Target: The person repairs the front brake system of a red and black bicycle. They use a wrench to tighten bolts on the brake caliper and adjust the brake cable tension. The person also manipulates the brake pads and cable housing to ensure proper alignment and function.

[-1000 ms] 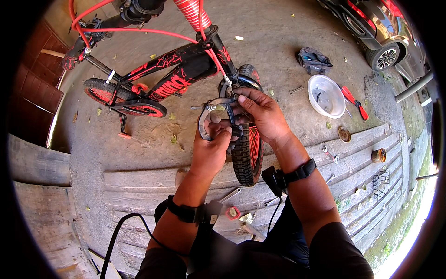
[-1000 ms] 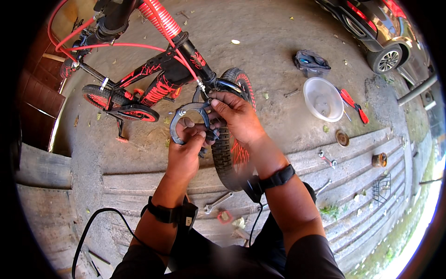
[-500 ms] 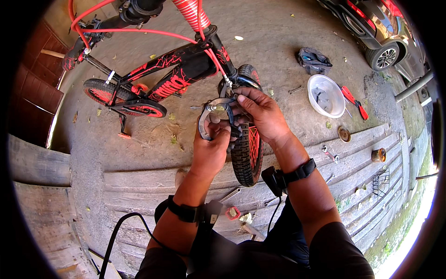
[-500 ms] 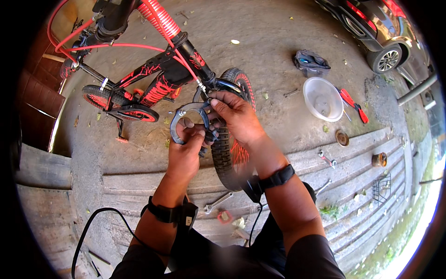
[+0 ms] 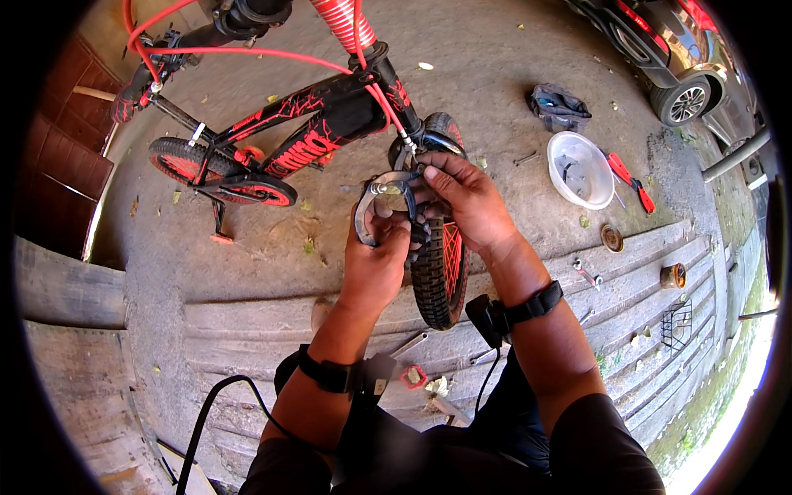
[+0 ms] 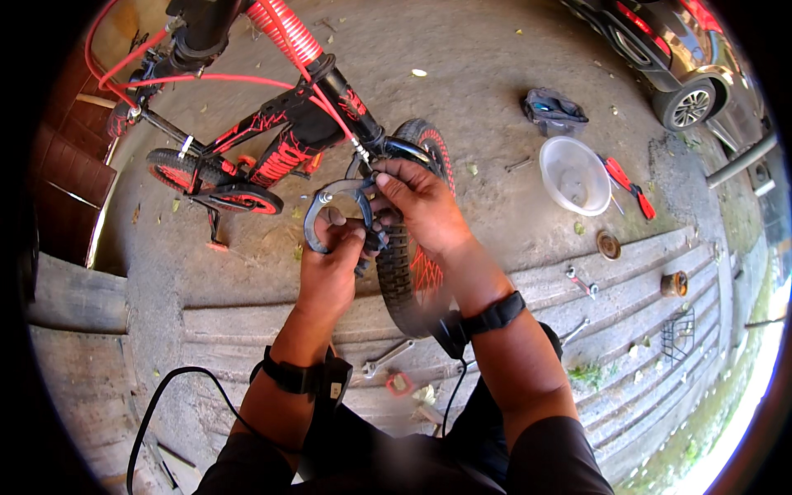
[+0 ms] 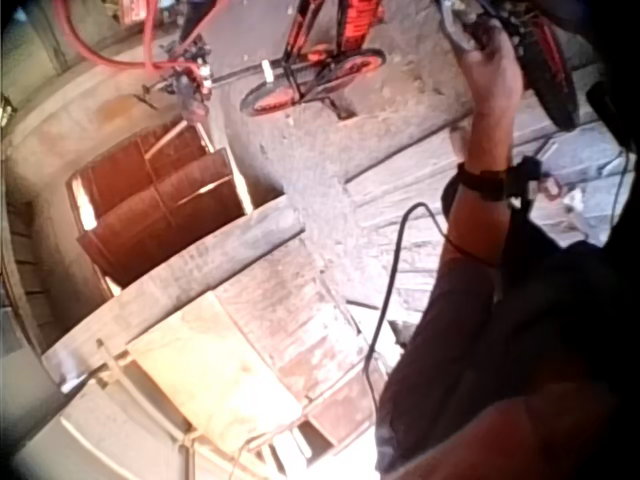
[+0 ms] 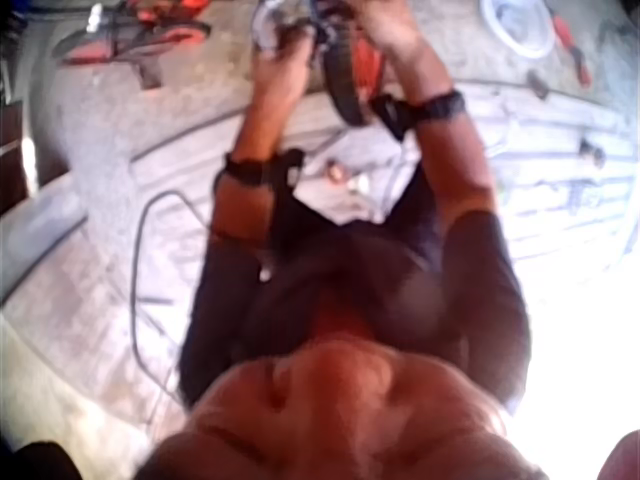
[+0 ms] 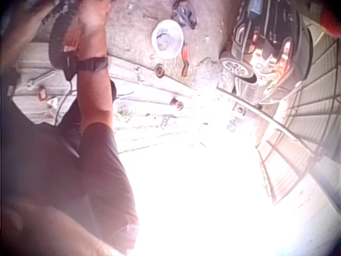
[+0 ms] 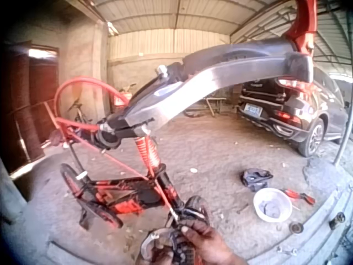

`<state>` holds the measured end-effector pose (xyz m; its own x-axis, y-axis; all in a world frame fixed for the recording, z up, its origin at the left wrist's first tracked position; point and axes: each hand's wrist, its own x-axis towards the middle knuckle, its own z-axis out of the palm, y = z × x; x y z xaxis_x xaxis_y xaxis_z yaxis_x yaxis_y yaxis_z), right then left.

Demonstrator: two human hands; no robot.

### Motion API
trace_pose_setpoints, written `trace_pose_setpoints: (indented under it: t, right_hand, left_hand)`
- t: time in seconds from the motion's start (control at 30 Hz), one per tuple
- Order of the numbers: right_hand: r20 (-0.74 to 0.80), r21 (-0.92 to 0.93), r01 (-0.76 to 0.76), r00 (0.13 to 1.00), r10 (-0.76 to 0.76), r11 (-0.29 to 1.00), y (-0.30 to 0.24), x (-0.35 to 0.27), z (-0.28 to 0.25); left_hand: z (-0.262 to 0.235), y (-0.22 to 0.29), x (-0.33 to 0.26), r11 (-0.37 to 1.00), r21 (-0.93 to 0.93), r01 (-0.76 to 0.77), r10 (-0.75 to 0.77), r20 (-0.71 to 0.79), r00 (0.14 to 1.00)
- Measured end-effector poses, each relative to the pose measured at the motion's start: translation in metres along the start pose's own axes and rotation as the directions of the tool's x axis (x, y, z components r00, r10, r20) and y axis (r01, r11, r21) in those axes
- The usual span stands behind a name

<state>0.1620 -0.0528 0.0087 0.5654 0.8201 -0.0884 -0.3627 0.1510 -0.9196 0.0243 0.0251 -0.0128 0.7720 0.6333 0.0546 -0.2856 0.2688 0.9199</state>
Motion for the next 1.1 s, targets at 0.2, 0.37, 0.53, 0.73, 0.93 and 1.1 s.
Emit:
trace_pose_setpoints:
  t: [0.2,0.37,0.53,0.73,0.93,1.1]
  right_hand:
    - [-0.019,-0.017,-0.007,1.0,0.006,1.0,-0.002,0.0,0.0]
    - [0.007,-0.022,0.009,1.0,-0.009,1.0,-0.003,-0.002,-0.005]
    - [-0.015,-0.055,0.02,1.0,-0.021,0.998,-0.009,-0.003,-0.013]
    - [-0.096,-0.114,0.043,0.994,-0.055,0.993,-0.011,-0.006,-0.04]
    - [-0.243,-0.255,-0.086,0.97,0.022,0.963,-0.005,-0.027,-0.099]
    - [-0.375,-0.333,-0.306,0.911,0.173,0.892,0.025,-0.05,-0.153]
  left_hand:
    - [0.0,0.003,0.002,1.0,0.015,0.018,-0.018,0.003,1.0]
    - [-0.001,-0.005,0.001,1.0,-0.007,-0.028,0.028,-0.028,0.999]
    - [-0.004,-0.002,0.002,1.0,0.02,0.015,-0.015,-0.023,1.0]
    - [-0.005,-0.001,0.001,1.0,0.015,0.003,-0.003,-0.014,1.0]
    - [-0.003,0.005,0.002,0.999,0.041,-0.006,0.007,-0.016,1.0]
    - [-0.007,0.009,0.006,0.994,0.101,-0.028,0.03,-0.012,0.999]
